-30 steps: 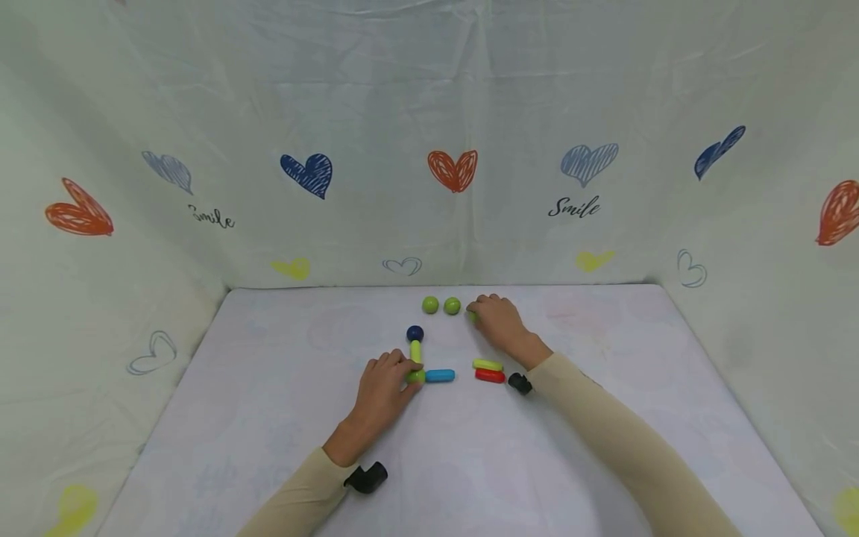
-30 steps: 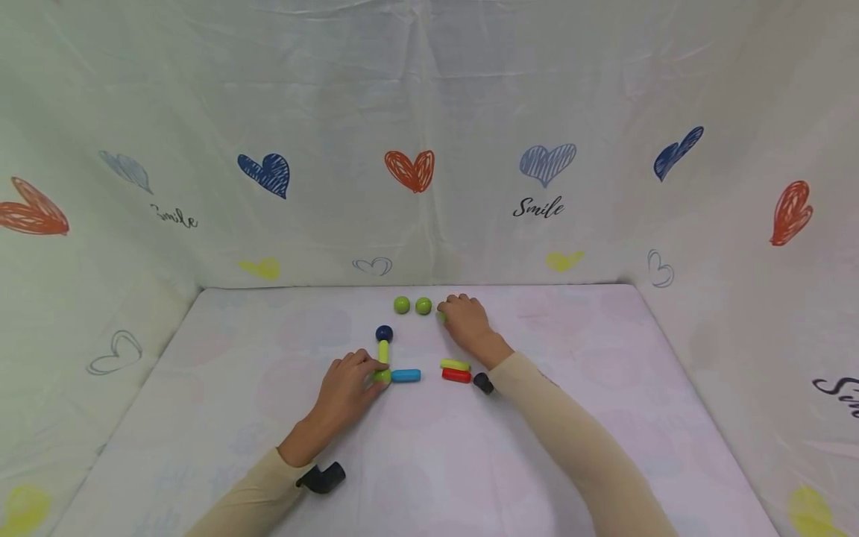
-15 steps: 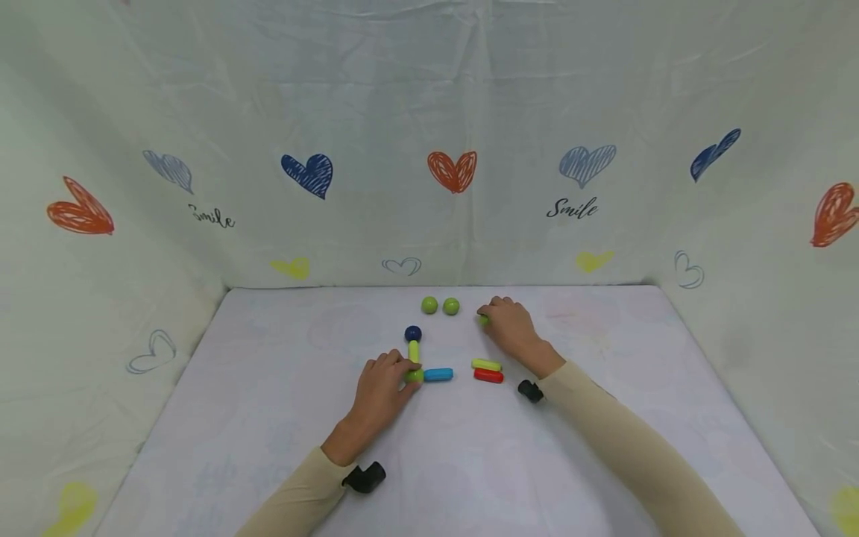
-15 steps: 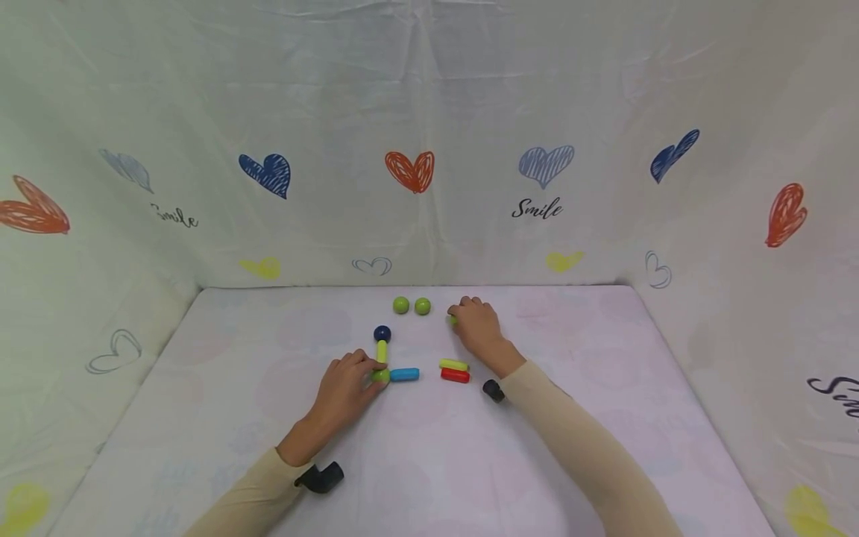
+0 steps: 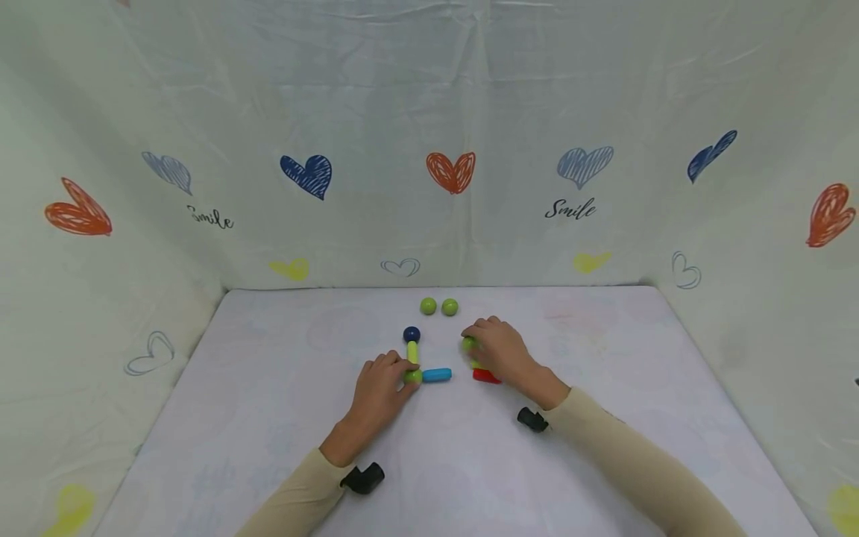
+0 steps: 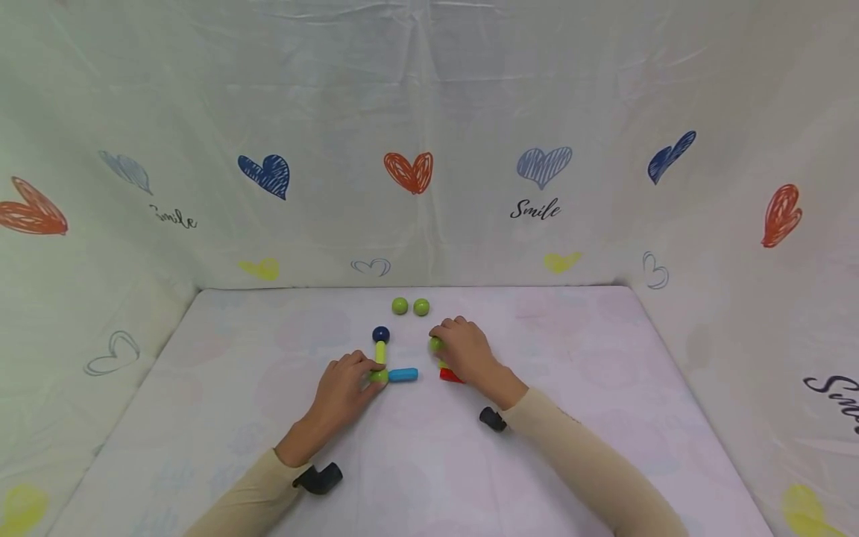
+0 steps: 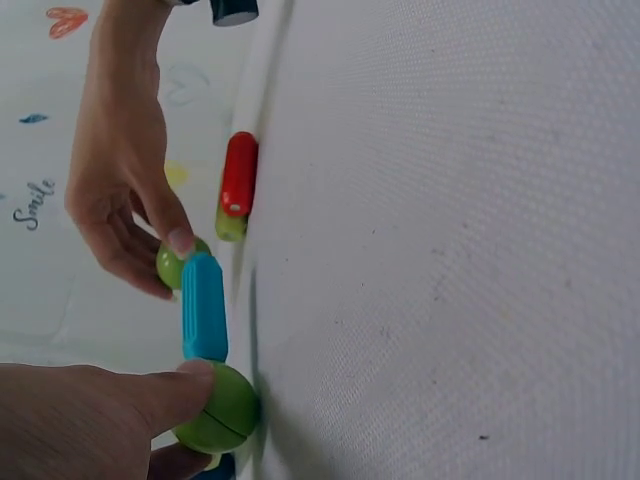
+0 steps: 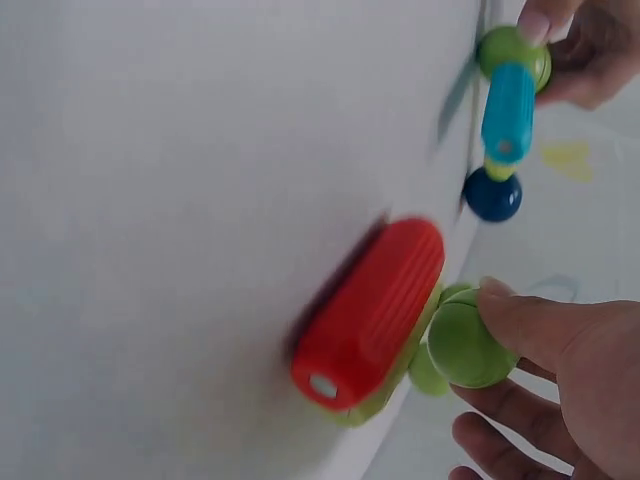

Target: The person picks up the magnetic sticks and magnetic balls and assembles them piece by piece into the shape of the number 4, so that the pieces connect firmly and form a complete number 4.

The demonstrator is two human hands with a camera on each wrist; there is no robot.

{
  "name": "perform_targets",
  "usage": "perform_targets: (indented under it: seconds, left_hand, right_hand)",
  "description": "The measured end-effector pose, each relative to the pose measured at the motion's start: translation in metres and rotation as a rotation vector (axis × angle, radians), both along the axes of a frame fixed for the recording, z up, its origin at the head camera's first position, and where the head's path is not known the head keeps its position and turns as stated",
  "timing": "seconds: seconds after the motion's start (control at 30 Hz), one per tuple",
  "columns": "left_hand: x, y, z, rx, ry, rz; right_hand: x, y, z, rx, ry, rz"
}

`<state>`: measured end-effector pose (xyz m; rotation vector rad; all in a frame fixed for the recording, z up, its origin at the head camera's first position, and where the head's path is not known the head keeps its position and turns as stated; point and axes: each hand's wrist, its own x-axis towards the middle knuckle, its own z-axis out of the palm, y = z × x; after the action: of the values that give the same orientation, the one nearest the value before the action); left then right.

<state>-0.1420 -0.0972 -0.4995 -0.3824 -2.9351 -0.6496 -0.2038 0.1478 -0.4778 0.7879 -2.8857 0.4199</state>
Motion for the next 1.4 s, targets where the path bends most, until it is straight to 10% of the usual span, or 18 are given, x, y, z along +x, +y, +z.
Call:
perform_targets:
  seconds: [1.4]
  left_hand:
    - [0.0, -0.002, 0.0, 0.002, 0.019, -0.014]
  right_hand:
    - [0.036, -0.009, -0.016, -0.077, 0.006, 0.106]
